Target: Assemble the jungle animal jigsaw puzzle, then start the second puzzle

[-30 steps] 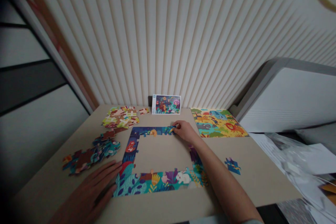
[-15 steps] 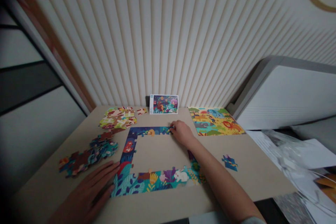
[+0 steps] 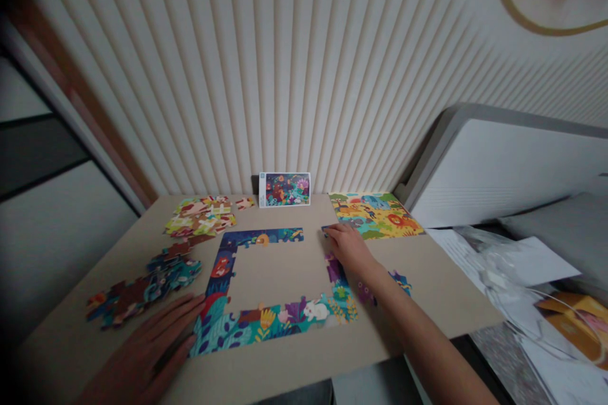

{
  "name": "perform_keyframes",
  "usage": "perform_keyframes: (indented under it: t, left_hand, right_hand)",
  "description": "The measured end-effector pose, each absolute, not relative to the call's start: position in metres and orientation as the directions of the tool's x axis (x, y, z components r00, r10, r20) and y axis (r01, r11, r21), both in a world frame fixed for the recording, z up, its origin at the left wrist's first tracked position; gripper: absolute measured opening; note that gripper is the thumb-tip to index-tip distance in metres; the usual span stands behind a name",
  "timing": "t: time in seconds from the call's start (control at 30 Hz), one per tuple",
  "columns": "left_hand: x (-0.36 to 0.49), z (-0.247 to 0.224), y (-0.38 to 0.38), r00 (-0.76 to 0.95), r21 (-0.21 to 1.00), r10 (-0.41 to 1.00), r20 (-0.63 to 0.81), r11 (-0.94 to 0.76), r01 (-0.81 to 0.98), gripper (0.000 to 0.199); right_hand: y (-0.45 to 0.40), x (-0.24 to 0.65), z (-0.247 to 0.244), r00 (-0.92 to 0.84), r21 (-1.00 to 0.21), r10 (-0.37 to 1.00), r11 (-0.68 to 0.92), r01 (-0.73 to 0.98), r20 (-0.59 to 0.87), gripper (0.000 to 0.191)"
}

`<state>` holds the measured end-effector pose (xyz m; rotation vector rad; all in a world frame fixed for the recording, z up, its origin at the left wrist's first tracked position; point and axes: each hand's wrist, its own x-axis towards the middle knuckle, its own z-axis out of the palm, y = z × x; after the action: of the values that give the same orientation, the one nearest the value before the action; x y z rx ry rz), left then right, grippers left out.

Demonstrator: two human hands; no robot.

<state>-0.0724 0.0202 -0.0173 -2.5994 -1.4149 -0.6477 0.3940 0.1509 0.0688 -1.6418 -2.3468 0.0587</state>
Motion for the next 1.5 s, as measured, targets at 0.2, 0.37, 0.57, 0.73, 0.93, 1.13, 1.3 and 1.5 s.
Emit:
perform_keyframes:
  t: [0.2,0.37,0.57,0.73,0.93,1.13,1.3,1.5]
  left_hand:
    - [-0.077,-0.024,0.024,0.496,0.092,0.765,0.41,-0.576,0.812,0.061]
    - [-0.08,-0.031,0.027,0.47,0.163,0.777,0.419,-0.573,0.803,0.058]
    - [-0.082,-0.033,0.029,0.473,0.179,0.781,0.407,-0.577,0.797,0.057]
    - [-0.082,-0.031,0.028,0.476,0.164,0.777,0.411,-0.577,0.8,0.056]
    - [-0.081,-0.028,0.028,0.49,0.119,0.757,0.432,-0.586,0.801,0.057]
    - [-0.079,-0.025,0.026,0.486,0.099,0.765,0.422,-0.572,0.815,0.058]
    - [-0.075,-0.019,0.023,0.469,0.124,0.783,0.409,-0.557,0.821,0.058]
    - [-0.071,-0.011,0.02,0.477,0.074,0.775,0.414,-0.551,0.831,0.06]
  right_hand:
    - [0.1,0.488,0.086,0.049,-0.211,0.953,0.015,0.977,0.297,0.038]
    - [0.058,0.567,0.088,0.093,-0.366,0.994,-0.068,0.928,0.052,0.039]
    - [0.035,0.567,0.068,0.096,-0.435,0.994,-0.105,0.894,-0.043,0.046]
    - [0.033,0.561,0.06,0.116,-0.506,0.992,-0.12,0.854,-0.039,0.042]
    - [0.046,0.55,0.072,0.09,-0.695,0.996,-0.072,0.715,-0.011,0.038]
    - [0.104,0.475,0.079,0.033,-0.862,0.996,0.052,0.505,0.08,0.046]
    - [0.175,0.404,0.054,-0.052,-0.84,0.995,0.096,0.535,0.081,0.045]
    - [0.222,0.372,0.03,-0.078,-0.759,0.994,0.11,0.641,0.078,0.031]
